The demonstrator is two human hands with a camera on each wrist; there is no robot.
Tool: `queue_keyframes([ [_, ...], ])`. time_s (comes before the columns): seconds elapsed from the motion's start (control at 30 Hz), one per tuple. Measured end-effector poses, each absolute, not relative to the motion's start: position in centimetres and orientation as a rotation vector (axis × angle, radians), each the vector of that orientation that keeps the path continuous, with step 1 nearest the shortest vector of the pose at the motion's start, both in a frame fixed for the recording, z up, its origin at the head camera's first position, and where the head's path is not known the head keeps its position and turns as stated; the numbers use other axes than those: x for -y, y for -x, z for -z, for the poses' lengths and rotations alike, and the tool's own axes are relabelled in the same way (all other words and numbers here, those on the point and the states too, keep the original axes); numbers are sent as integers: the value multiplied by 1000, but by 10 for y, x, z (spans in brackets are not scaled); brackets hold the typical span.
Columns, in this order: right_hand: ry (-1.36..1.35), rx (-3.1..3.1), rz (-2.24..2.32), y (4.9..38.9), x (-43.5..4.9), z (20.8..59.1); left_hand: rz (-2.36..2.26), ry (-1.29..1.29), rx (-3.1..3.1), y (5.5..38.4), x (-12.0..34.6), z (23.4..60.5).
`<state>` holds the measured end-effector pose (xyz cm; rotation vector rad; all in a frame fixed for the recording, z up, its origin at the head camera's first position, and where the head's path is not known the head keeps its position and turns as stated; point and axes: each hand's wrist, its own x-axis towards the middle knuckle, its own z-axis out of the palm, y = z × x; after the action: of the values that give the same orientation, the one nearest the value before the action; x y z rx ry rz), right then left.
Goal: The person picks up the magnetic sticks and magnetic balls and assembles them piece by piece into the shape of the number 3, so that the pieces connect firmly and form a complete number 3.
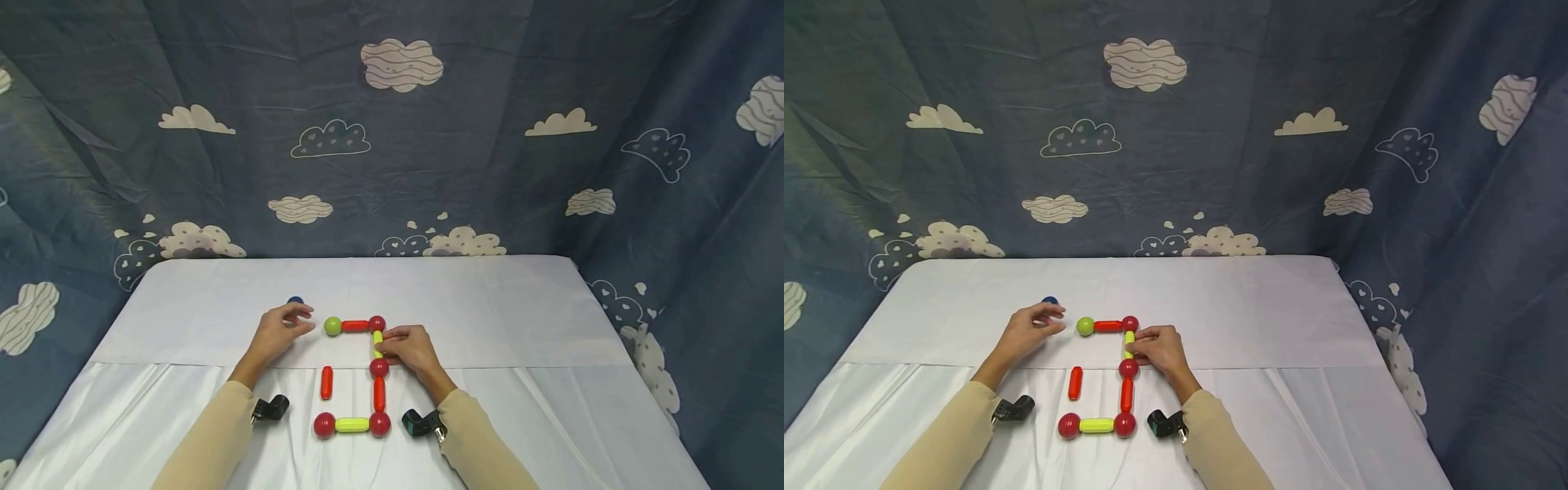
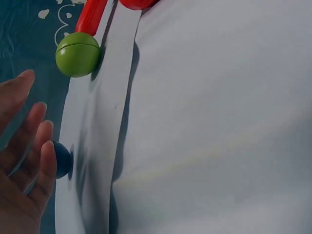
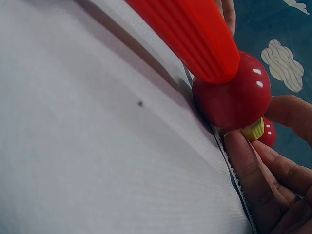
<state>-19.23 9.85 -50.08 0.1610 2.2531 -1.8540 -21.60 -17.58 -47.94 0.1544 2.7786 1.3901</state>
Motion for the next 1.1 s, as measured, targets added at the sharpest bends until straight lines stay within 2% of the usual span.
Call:
queue_keyframes([
  [0.27, -152, -2268, 1853, 193, -98, 502, -1305, -311, -2671, 200, 180, 479],
  [0.63, -155, -2287, 1835, 193, -98, 504, -1156, -809, -2465, 180, 178, 486],
  [1.1, -152, -2323, 1803, 192, -98, 503, -1020, -851, -2433, 174, 169, 486],
])
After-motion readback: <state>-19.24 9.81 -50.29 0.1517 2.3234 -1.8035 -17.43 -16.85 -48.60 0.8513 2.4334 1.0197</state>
